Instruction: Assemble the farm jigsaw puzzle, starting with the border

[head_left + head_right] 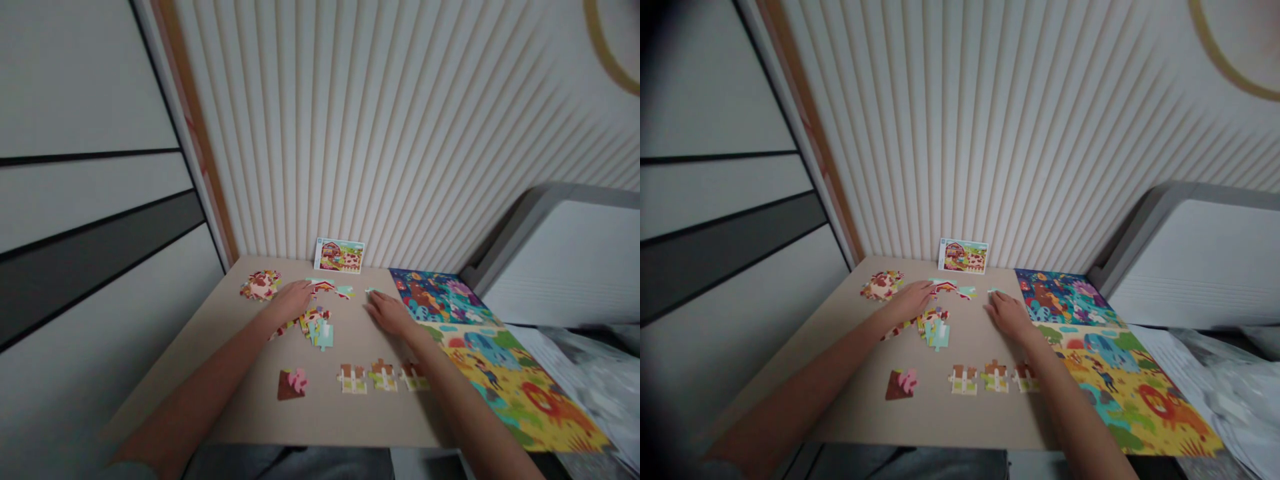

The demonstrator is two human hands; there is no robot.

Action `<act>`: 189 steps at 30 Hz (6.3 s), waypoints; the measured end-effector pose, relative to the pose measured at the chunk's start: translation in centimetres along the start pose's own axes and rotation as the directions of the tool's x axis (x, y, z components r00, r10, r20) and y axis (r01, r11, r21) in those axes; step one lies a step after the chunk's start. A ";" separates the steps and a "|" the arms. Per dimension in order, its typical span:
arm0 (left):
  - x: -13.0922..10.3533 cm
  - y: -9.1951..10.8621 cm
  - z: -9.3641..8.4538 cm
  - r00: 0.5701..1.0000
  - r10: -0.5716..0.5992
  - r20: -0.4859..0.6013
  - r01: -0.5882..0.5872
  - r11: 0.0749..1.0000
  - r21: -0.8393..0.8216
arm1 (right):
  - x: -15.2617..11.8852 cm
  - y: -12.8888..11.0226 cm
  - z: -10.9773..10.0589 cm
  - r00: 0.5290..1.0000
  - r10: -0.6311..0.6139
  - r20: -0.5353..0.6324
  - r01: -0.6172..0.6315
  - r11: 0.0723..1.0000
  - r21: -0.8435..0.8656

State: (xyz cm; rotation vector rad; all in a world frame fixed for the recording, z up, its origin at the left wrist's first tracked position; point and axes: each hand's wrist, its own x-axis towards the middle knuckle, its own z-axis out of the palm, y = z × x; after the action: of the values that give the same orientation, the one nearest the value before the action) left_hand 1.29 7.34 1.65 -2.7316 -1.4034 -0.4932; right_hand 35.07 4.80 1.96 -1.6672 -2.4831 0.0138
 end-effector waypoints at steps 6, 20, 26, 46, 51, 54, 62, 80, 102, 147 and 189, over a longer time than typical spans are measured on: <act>-0.5 -1.1 1.7 1.000 0.020 0.004 -0.020 0.999 -0.026 | 0.9 2.7 0.2 0.995 -0.091 0.033 0.091 0.996 0.020; -0.8 -1.9 2.2 0.999 -0.002 -0.032 0.001 0.999 -0.054 | 3.8 -5.8 1.5 0.993 -0.119 0.020 0.118 0.991 0.055; -2.5 -1.1 0.3 0.997 -0.006 -0.077 0.002 0.998 -0.060 | -0.2 -7.3 -1.8 0.985 -0.172 0.020 0.169 0.979 0.113; -14.3 -0.7 -2.3 0.992 0.005 0.130 0.001 0.999 -0.045 | -3.6 -19.4 1.6 0.936 -0.338 0.100 0.291 0.901 0.321; -14.8 -1.5 -1.8 0.994 0.003 0.106 -0.002 1.000 -0.014 | -2.8 -21.3 0.3 0.940 -0.328 0.091 0.282 0.900 0.334; -14.6 -1.5 -1.8 0.998 -0.010 0.067 0.010 1.000 0.002 | -4.5 -20.2 -1.2 0.947 -0.320 0.033 0.294 0.903 0.315; -11.5 1.6 -2.4 0.997 0.073 0.035 -0.072 0.996 -0.048 | -15.4 -15.7 -1.5 0.974 -0.214 0.077 0.182 0.935 0.305; -1.5 1.3 -1.0 1.000 -0.007 -0.008 0.006 0.996 -0.084 | 6.4 -5.1 1.1 0.995 -0.091 -0.030 0.094 0.986 0.135; -0.5 -1.7 2.9 0.999 -0.052 -0.015 0.049 0.986 -0.162 | 7.5 -3.1 4.3 0.979 -0.137 -0.154 0.171 0.957 0.236; -22.7 7.5 -0.9 0.955 0.218 -0.200 -0.204 0.975 0.090 | -20.3 -3.1 -0.3 0.945 0.084 -0.315 -0.009 0.973 0.230; -19.8 11.2 -2.4 0.981 -0.112 -0.161 0.073 0.970 -0.234 | -19.7 -5.5 1.7 0.826 0.299 -0.477 -0.174 0.942 0.288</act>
State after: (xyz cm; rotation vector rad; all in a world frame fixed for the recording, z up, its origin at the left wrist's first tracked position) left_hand -1.16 -15.24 -0.61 -2.7159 -1.5205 -0.9267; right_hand 37.05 -15.28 -1.59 -1.6081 -1.7953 -0.0987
